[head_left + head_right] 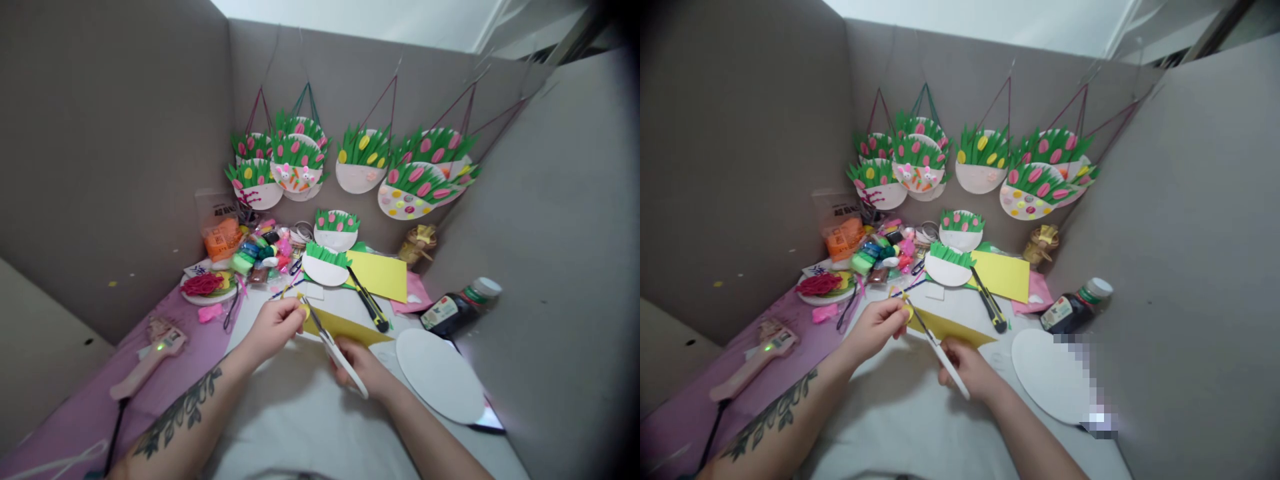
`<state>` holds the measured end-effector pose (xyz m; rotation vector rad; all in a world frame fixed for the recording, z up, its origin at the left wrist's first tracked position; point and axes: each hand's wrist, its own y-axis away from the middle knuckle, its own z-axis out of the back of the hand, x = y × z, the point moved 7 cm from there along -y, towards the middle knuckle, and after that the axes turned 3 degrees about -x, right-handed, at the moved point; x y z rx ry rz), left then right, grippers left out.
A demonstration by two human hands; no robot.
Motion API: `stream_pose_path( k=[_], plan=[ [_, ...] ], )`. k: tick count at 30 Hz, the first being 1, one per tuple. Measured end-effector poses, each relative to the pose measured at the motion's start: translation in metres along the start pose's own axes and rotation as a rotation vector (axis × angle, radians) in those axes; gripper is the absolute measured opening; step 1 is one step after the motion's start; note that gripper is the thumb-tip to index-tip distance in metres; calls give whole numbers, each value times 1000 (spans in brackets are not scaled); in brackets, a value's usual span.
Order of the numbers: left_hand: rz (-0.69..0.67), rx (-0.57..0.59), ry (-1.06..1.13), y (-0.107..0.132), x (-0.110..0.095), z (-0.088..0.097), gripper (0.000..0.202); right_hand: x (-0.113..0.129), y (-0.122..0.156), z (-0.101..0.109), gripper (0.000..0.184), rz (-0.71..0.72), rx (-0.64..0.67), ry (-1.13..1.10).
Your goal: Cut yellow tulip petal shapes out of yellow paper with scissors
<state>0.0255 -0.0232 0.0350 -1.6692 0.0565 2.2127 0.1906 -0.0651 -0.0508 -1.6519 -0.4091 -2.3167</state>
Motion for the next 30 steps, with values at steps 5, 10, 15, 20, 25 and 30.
stream_pose_path(
  k=[5, 10, 15, 20, 25, 30],
  plan=[
    [-3, -1, -14, 0, 0, 2, 31, 4, 1, 5, 28, 1, -3, 79],
    [9, 4, -4, -1, 0, 2, 30, 1, 1, 7, 29, -20, 4, 89],
    [7, 3, -12, -1, -1, 3, 30, -1, 2, 6, 28, -12, 21, 68],
    [0, -10, -17, -1, 2, 7, 28, 1, 3, 9, 27, -23, -5, 122],
    [0, -12, -11, -2, 3, 8, 27, 2, 3, 8, 27, -36, -5, 137],
    [-5, -14, -23, -2, 4, 8, 27, 3, 2, 6, 28, -17, -2, 124]
  ],
)
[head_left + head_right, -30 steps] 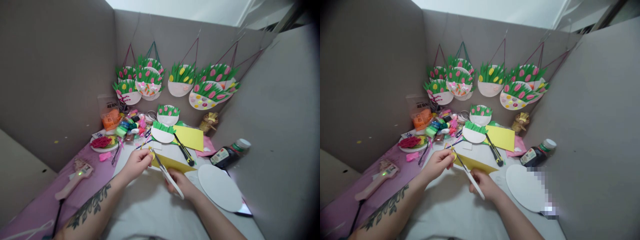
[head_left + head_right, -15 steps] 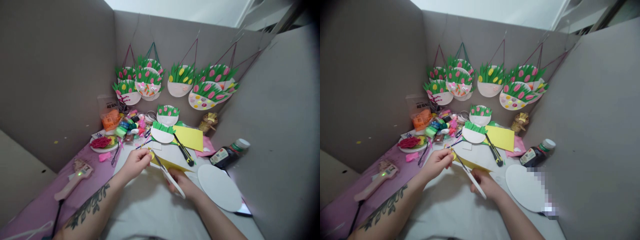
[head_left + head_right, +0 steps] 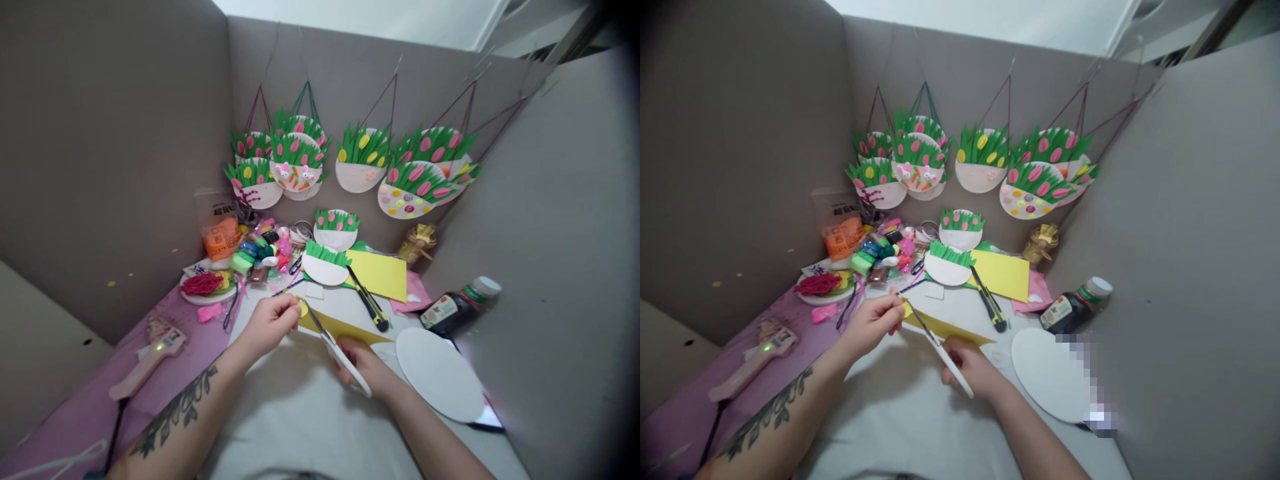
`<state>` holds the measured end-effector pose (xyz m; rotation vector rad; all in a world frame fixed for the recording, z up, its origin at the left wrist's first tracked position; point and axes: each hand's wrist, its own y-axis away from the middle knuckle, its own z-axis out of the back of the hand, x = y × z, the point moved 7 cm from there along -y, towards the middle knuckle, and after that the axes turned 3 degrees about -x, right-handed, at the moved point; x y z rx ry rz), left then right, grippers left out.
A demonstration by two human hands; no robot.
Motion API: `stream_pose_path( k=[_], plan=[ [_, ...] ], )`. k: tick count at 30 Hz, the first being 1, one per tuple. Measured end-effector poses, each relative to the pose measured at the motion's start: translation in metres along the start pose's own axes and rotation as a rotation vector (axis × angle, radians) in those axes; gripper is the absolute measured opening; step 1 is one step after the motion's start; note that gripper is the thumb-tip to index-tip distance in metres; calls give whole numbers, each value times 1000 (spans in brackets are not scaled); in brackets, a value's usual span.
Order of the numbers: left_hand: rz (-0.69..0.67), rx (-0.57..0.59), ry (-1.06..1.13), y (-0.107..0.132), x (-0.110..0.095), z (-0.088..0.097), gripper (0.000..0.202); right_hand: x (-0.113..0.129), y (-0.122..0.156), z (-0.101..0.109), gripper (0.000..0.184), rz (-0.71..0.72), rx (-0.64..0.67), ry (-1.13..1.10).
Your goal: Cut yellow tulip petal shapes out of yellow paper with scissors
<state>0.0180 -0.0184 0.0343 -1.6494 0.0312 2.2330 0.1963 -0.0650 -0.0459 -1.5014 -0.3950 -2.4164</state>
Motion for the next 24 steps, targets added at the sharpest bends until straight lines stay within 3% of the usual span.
stream_pose_path(
  k=[17, 20, 22, 23, 24],
  plan=[
    [-10, -77, -86, -1, -4, 14, 26, -19, 2, 3, 23, -121, -41, -203],
    [-43, -152, -123, -6, 1, 30, 25, -17, 3, 8, 31, -69, -71, -217],
    [-95, -285, -135, -9, 4, 50, 24, -14, 5, 11, 39, 0, -88, -220],
    [-145, -289, -140, -11, 3, 55, 25, -12, 7, 13, 44, 33, -95, -228],
    [-175, -180, -154, -13, 4, 52, 25, -10, 9, 16, 49, 64, -104, -243]
  ],
)
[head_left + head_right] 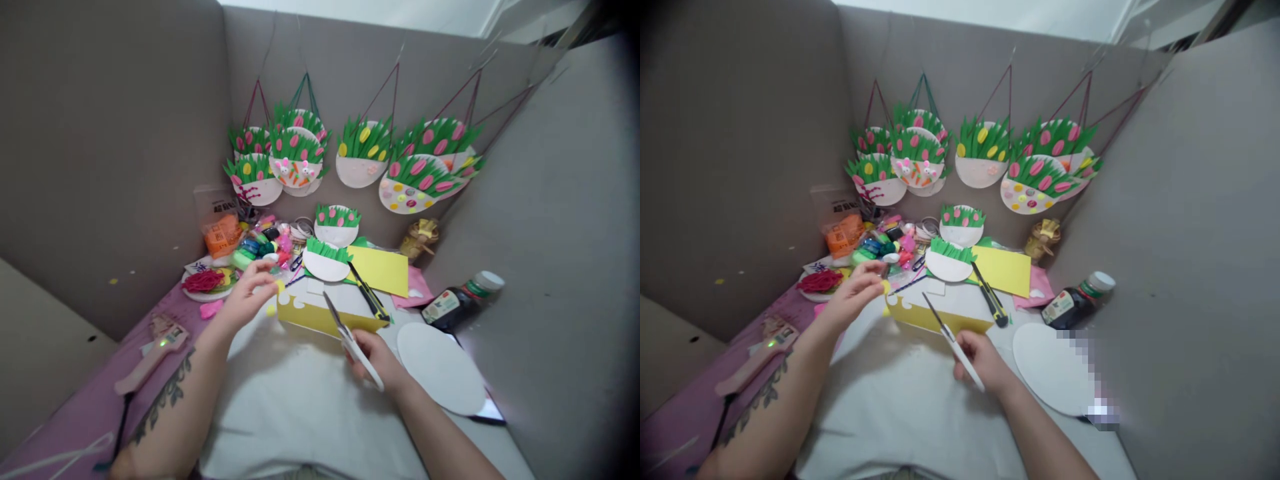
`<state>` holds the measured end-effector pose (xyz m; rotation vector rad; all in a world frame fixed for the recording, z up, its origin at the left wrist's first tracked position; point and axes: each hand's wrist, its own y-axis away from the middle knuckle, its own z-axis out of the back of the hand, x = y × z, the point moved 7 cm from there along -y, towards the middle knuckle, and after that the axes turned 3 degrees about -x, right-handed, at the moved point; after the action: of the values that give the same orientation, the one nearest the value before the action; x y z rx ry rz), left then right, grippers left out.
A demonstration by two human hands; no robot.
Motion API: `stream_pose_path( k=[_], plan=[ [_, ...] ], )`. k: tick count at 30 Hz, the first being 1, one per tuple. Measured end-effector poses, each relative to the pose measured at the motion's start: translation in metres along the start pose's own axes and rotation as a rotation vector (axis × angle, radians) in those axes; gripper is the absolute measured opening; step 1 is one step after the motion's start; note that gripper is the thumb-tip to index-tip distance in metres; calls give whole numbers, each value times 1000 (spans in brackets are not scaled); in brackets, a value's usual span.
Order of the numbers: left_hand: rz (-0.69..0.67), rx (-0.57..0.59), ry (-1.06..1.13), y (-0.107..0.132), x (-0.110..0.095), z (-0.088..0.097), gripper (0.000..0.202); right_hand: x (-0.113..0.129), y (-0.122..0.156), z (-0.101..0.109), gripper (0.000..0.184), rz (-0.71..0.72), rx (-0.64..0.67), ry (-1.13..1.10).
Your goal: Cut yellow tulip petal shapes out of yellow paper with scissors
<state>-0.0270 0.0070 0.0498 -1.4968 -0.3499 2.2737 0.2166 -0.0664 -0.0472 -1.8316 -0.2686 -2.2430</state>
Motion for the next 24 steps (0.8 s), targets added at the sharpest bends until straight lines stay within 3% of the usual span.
stream_pose_path(
  k=[3, 5, 7, 10, 12, 14, 17, 19, 21, 24],
  plan=[
    [-77, 438, -20, 8, 1, -28, 26, 9, 4, 7, 64, 73, -38, -85],
    [-79, 557, -32, 14, 4, -45, 28, 15, 5, 11, 66, 120, -89, -112],
    [-9, 505, -19, 15, 11, -58, 31, 20, 7, 15, 62, 170, -147, -118],
    [204, 311, 163, 15, 27, -75, 35, 20, 7, 18, 57, 219, -227, -176],
    [344, 349, 320, 22, 35, -96, 37, 12, 5, 19, 58, 209, -284, -228],
    [346, 387, 274, 25, 35, -106, 35, 1, 1, 18, 57, 161, -317, -229],
    [170, 400, 15, 18, 31, -95, 30, -16, -4, 14, 46, 48, -313, -137],
    [90, 319, -180, 7, 35, -69, 27, -22, -6, 12, 39, -11, -305, -84],
    [111, 281, -340, -4, 46, -42, 28, -24, -7, 11, 35, -23, -308, -76],
    [173, 364, -396, -10, 64, -19, 31, -21, -6, 11, 34, -20, -307, -91]
  ],
)
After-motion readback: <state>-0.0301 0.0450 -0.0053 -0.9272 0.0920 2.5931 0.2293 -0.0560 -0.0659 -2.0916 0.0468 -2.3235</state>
